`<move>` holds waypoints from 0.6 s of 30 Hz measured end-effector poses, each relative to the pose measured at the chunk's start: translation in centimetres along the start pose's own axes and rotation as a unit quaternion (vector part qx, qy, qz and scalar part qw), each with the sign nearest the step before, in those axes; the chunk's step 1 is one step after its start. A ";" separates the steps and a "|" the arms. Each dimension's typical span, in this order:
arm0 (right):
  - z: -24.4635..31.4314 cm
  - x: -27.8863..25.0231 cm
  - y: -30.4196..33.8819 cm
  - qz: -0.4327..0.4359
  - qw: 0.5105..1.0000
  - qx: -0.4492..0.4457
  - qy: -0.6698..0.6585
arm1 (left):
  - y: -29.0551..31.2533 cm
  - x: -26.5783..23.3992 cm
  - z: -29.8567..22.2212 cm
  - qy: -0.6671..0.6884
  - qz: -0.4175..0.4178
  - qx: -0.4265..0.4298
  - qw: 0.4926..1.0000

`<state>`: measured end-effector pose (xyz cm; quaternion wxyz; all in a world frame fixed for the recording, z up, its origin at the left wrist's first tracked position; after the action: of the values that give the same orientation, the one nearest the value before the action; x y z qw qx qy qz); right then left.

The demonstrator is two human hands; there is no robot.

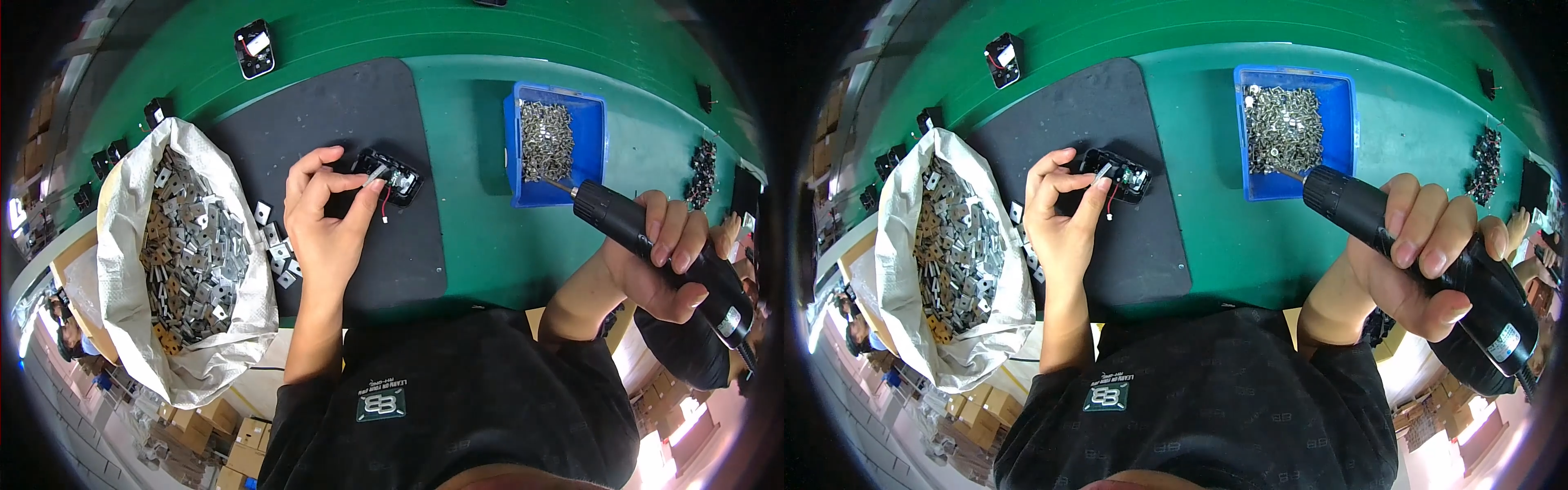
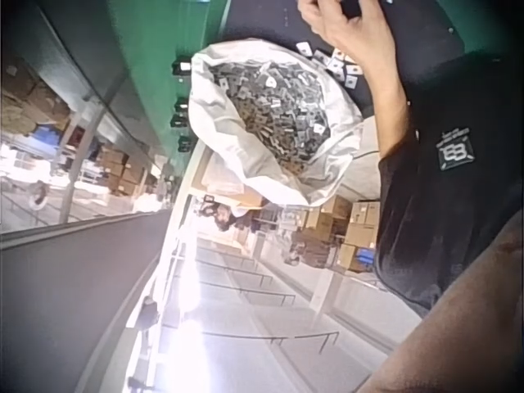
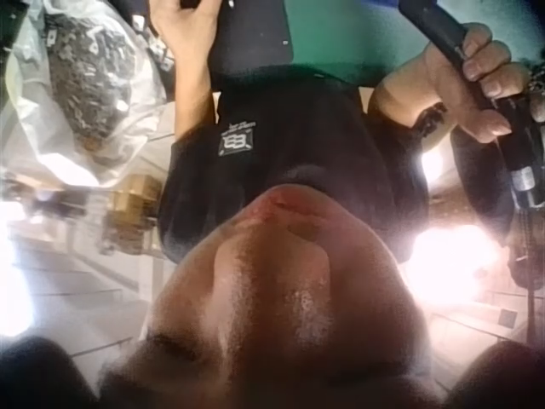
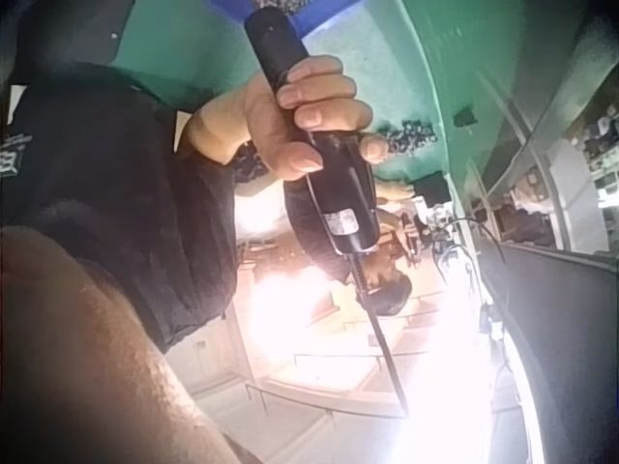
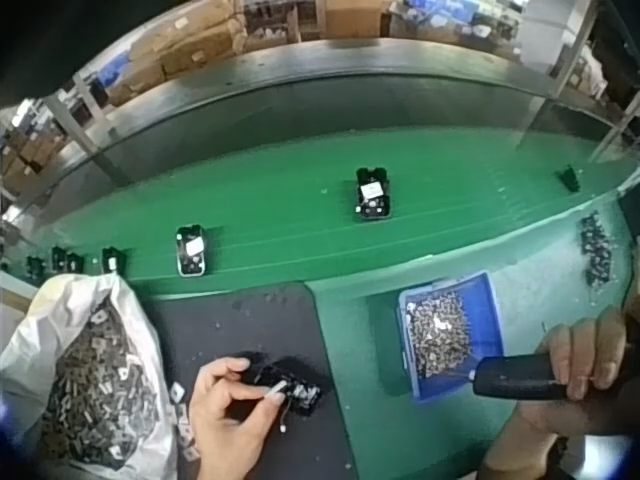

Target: The person assembles small electronic components by driving fasteners and screws into a plastic casing with an electric screwdriver.

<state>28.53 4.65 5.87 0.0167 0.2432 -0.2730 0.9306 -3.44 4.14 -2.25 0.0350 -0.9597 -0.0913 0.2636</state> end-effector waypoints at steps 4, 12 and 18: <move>-0.1 -0.3 -0.1 -0.014 1.000 -0.002 -0.013 | 0.2 0.2 -0.3 -0.047 0.009 0.014 0.999; -0.3 0.3 -0.4 0.013 1.000 -0.008 -0.022 | 0.9 0.5 -0.6 -0.062 -0.009 0.018 0.998; -0.9 -0.3 -0.4 -0.039 0.999 0.011 -0.027 | 0.8 0.5 0.5 -0.021 -0.035 -0.016 0.999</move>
<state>28.44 5.43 5.28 0.0424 0.2789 -0.2531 0.9254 -3.19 3.43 -3.05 0.0271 -0.9507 -0.1301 0.2804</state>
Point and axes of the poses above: each hand's wrist, its own y-axis away from the middle knuckle, its own x-axis out of the palm, z = x × y, the point moved 6 cm from there along -y, towards the middle knuckle, and after that the axes turned 3 degrees about y, right-handed, at the moved point
